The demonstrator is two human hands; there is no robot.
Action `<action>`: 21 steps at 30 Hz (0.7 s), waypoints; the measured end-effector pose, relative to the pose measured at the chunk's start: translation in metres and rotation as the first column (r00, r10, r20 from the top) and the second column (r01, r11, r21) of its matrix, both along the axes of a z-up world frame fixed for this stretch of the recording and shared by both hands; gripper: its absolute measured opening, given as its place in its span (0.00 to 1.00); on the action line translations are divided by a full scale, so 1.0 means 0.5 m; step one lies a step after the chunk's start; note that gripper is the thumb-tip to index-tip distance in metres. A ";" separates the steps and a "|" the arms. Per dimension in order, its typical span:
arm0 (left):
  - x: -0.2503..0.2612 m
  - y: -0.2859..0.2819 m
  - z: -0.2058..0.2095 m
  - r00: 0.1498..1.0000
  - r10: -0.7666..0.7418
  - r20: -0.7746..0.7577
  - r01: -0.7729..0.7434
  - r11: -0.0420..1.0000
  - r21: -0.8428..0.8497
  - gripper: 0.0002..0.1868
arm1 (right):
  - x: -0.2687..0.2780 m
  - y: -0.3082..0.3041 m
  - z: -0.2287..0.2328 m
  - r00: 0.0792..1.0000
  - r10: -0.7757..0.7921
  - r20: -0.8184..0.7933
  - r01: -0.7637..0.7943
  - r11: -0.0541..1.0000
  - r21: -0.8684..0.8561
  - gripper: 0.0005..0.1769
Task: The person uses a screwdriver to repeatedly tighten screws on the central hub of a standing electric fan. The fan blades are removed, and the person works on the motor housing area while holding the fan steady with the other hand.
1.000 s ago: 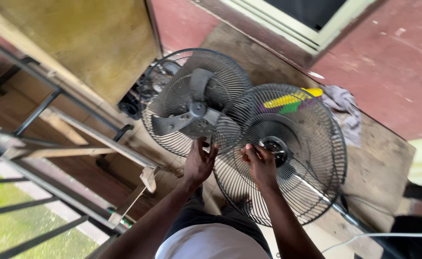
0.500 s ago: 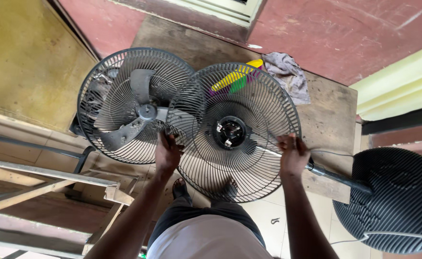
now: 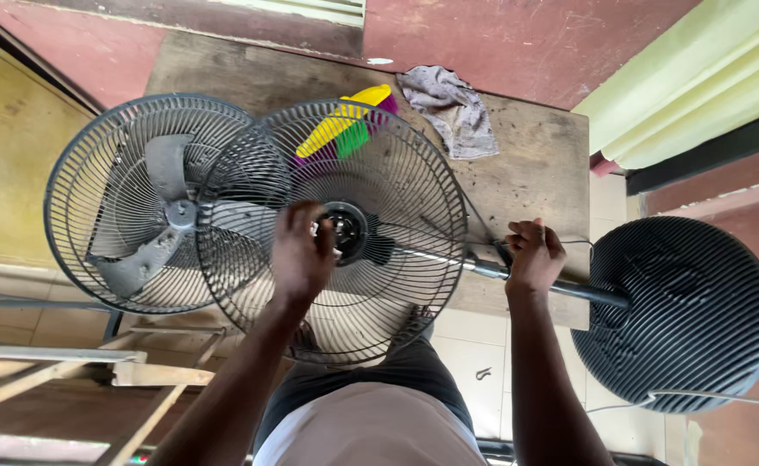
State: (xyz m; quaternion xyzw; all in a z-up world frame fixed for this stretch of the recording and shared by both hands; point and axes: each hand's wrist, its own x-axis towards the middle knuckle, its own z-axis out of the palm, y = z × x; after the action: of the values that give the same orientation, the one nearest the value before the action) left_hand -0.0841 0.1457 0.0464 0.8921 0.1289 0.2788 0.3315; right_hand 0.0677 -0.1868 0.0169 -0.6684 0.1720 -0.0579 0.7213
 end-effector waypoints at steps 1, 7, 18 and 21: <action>0.019 -0.039 0.004 0.998 -0.049 0.028 0.049 0.999 0.001 0.10 | 0.016 -0.016 -0.013 1.000 0.004 -0.022 -0.005 1.000 -0.007 0.15; 0.135 -0.272 -0.018 0.978 -0.201 -0.061 0.188 0.966 -0.175 0.06 | 0.157 -0.134 -0.129 0.983 0.174 -0.066 -0.167 0.982 0.092 0.07; 0.174 -0.386 -0.046 0.973 -0.105 -0.205 0.063 0.978 -0.201 0.09 | 0.275 -0.087 -0.318 0.709 0.561 -0.426 -0.704 0.589 -0.396 0.09; 0.148 -0.388 -0.038 0.936 -0.039 -0.350 -0.057 0.963 -0.262 0.09 | 0.277 -0.064 -0.360 0.711 0.609 -0.350 -0.633 0.338 -0.697 0.13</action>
State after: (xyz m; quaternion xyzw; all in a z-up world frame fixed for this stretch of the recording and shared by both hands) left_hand -0.0102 -0.0483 0.0274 0.8737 0.2268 0.0962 0.4195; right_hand 0.2061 -0.2186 -0.1629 -0.9245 -0.1284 0.1611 0.3208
